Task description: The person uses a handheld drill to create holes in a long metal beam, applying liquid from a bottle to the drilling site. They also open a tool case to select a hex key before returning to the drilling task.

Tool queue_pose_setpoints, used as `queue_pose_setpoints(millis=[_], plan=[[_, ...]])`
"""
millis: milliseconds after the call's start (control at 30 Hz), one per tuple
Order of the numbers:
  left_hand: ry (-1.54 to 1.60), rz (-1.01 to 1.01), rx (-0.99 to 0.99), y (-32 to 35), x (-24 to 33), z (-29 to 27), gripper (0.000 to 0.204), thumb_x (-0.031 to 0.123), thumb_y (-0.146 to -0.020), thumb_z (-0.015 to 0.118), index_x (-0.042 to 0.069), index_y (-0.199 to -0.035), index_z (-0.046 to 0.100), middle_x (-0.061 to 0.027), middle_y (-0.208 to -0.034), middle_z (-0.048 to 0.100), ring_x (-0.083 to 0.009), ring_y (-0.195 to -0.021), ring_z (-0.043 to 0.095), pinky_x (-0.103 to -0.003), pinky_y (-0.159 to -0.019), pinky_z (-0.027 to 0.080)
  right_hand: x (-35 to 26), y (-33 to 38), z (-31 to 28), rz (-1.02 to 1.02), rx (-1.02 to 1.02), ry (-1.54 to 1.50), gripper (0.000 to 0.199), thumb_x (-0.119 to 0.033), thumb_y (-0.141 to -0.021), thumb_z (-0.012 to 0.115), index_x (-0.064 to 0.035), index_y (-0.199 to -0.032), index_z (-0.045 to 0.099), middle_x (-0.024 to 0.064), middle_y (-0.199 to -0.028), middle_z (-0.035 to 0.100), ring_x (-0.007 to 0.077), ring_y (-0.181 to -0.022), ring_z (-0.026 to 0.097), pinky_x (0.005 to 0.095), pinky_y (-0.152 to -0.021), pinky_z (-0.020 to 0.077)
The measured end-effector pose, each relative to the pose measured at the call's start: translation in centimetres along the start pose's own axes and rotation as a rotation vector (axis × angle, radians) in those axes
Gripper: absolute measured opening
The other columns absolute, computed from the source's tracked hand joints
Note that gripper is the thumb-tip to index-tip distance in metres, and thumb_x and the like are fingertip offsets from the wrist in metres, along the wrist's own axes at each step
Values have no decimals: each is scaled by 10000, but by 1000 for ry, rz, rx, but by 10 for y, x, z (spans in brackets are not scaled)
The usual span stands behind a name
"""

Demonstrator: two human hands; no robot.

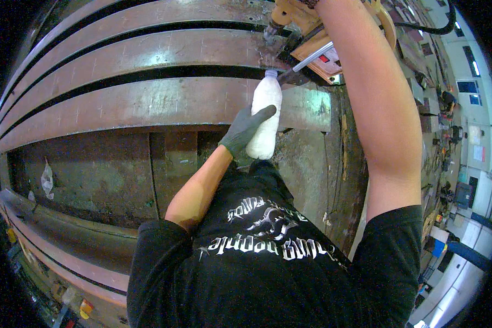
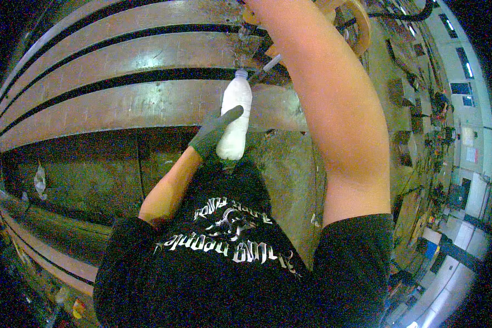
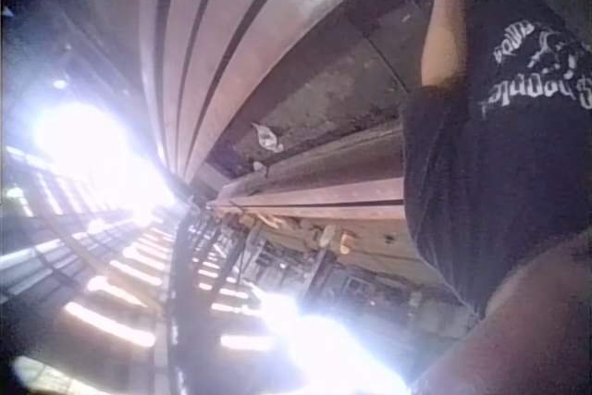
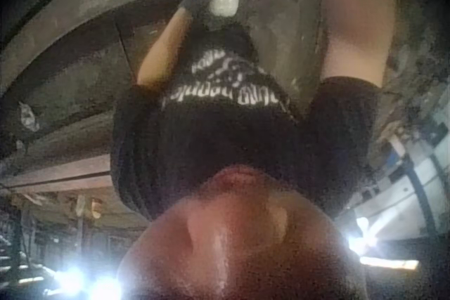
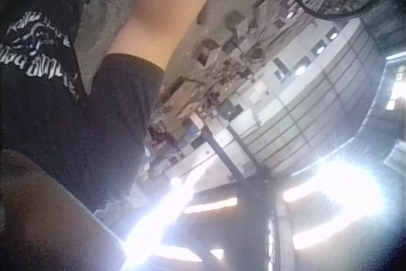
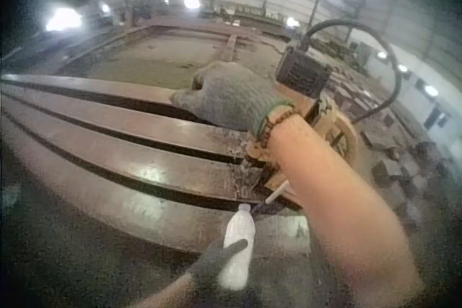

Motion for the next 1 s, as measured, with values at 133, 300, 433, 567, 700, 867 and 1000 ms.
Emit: queue_pose_setpoints(millis=[133, 300, 433, 567, 700, 867, 1000], plan=[[-26, -166, -21, 2, -4, 3, 785, 597, -908, 733, -62, -1319, 626, -142, -1106, 723, -205, -902, 703, -368, -771, 584, -2, -1, 2, 20, -6, 6, 652, -592, -1035, 537, 9, -1180, 742, 206, -1173, 749, 330, -1106, 718, 459, -972, 554], [123, -116, -16, -8, -21, 2, 733, 568, -927, 733, -46, -1312, 626, -127, -1075, 713, -185, -896, 692, -351, -761, 581, -3, -1, 4, 22, 10, 10, 646, -588, -1036, 539, 4, -1197, 739, 207, -1193, 744, 331, -1127, 711, 460, -989, 546], [223, -94, -8, -4, -18, 4, 607, 539, -935, 758, 17, -1231, 670, -68, -975, 725, -172, -773, 694, -334, -681, 586, -2, 0, 4, 17, 9, 12, 635, -575, -1038, 537, 5, -1193, 742, 207, -1203, 742, 330, -1129, 710, 456, -989, 544], [234, -120, -15, -3, -20, 2, 599, 534, -938, 759, 22, -1237, 669, -64, -970, 723, -168, -773, 692, -331, -688, 587, -2, -1, 7, 27, 29, 27, 631, -570, -1032, 542, 10, -1167, 752, 209, -1188, 747, 336, -1103, 717, 459, -965, 551], [196, -117, -27, -6, -24, -2, 664, 542, -935, 744, -28, -1263, 650, -97, -1008, 719, -182, -819, 698, -342, -718, 586, -4, -2, 5, 24, -1, 8, 636, -574, -1024, 546, 13, -1149, 759, 216, -1175, 749, 342, -1075, 724, 464, -944, 556], [207, -149, -37, -10, -33, -4, 716, 567, -930, 728, -60, -1266, 647, -120, -1038, 725, -190, -848, 703, -350, -741, 584, -5, -2, 7, 20, 24, 7, 639, -579, -1018, 550, 7, -1164, 759, 216, -1181, 748, 340, -1085, 722, 462, -956, 553], [194, -152, -21, -15, -40, -6, 741, 578, -928, 727, -70, -1280, 642, -123, -1056, 728, -186, -858, 700, -352, -759, 582, -2, -2, 8, 2, 41, -5, 635, -577, -1018, 552, 1, -1188, 753, 205, -1200, 746, 338, -1112, 714, 459, -980, 547]])
Point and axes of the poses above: each hand's wrist, its own y-axis away from the middle knuckle, its own z-axis out of the palm, x = y × z, the point moved 2 cm from there along -y, towards the middle knuckle
